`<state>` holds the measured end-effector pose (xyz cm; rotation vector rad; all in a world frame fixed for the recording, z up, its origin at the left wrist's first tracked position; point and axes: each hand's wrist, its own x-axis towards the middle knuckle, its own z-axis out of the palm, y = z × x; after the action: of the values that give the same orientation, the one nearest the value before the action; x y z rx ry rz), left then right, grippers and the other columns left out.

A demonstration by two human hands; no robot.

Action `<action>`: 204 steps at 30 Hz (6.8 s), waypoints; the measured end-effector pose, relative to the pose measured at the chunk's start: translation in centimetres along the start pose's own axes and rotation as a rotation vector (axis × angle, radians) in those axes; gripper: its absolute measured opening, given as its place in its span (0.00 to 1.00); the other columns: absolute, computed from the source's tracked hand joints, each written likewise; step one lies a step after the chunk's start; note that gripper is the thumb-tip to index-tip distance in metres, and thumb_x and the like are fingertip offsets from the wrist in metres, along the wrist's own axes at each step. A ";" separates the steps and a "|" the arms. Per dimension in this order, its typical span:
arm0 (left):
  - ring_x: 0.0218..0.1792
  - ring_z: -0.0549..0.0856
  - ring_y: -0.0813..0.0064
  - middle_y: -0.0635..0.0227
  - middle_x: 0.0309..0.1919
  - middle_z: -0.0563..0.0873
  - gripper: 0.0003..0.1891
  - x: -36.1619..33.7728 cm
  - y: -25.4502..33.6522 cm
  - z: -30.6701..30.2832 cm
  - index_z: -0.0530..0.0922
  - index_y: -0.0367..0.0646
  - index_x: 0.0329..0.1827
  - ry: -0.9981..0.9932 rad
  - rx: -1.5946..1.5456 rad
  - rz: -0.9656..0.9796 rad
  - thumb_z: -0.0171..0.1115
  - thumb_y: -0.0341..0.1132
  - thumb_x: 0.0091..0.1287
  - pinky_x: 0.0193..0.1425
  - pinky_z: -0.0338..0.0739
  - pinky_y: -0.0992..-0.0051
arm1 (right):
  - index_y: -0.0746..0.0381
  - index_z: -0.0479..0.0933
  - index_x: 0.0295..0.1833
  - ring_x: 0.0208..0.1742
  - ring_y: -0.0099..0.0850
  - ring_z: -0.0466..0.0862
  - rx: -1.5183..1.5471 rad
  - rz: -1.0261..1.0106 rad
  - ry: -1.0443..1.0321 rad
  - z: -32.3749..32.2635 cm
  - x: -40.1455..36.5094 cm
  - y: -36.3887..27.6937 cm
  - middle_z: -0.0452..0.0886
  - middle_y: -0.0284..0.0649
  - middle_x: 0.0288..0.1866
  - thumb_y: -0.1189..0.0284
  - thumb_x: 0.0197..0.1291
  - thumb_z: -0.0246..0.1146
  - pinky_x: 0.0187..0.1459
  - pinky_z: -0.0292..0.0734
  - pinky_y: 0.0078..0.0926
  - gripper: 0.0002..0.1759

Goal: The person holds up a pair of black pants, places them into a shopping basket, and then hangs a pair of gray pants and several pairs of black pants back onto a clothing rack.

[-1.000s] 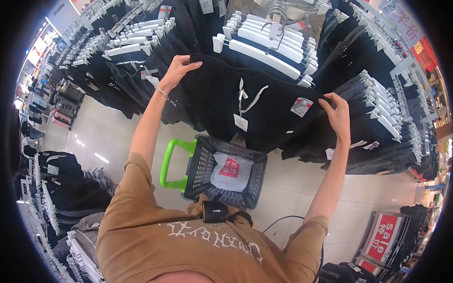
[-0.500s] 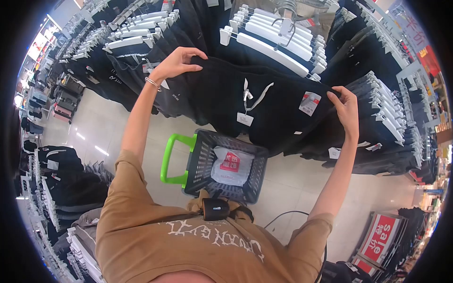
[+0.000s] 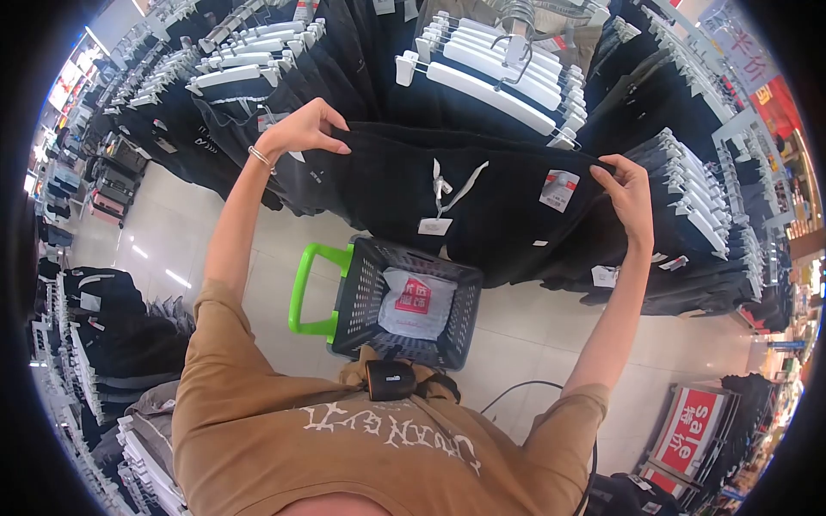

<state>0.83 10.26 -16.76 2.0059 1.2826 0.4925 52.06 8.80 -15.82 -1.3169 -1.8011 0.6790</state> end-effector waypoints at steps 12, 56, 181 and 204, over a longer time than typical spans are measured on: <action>0.30 0.78 0.88 0.70 0.28 0.87 0.13 -0.3 -2.6 0.2 0.86 0.32 0.31 0.179 -0.144 0.017 0.78 0.32 0.49 0.36 0.71 0.82 | 0.68 0.82 0.37 0.22 0.10 0.62 0.048 0.032 -0.112 0.3 -2.1 0.3 0.68 0.22 0.19 0.73 0.57 0.69 0.24 0.55 0.16 0.09; 0.31 0.90 0.67 0.50 0.34 0.86 0.11 4.0 8.2 -3.3 0.80 0.27 0.38 0.046 0.457 0.012 0.67 0.28 0.58 0.37 0.82 0.74 | 0.70 0.81 0.46 0.42 0.45 0.85 -0.591 -0.447 -0.031 20.8 15.7 -13.6 0.85 0.51 0.39 0.62 0.51 0.71 0.45 0.78 0.34 0.23; 0.27 0.85 0.64 0.54 0.25 0.86 0.12 8.7 2.5 0.9 0.86 0.35 0.35 0.032 0.344 0.271 0.74 0.30 0.48 0.36 0.79 0.71 | 0.73 0.80 0.47 0.31 0.36 0.86 -0.230 0.457 -0.201 10.0 -8.7 3.9 0.85 0.51 0.36 0.81 0.48 0.67 0.24 0.83 0.27 0.17; 0.50 0.82 0.55 0.52 0.46 0.83 0.17 8.8 2.7 5.4 0.85 0.43 0.47 0.054 0.308 0.193 0.71 0.30 0.52 0.55 0.77 0.65 | 0.74 0.80 0.42 0.26 0.39 0.88 -0.433 0.459 -0.232 -1.7 -1.8 0.4 0.84 0.50 0.28 0.80 0.54 0.64 0.24 0.85 0.29 0.10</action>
<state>9.87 15.52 -18.98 2.4032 1.2650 0.4640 53.96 7.19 -15.72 -2.0541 -1.9130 0.7291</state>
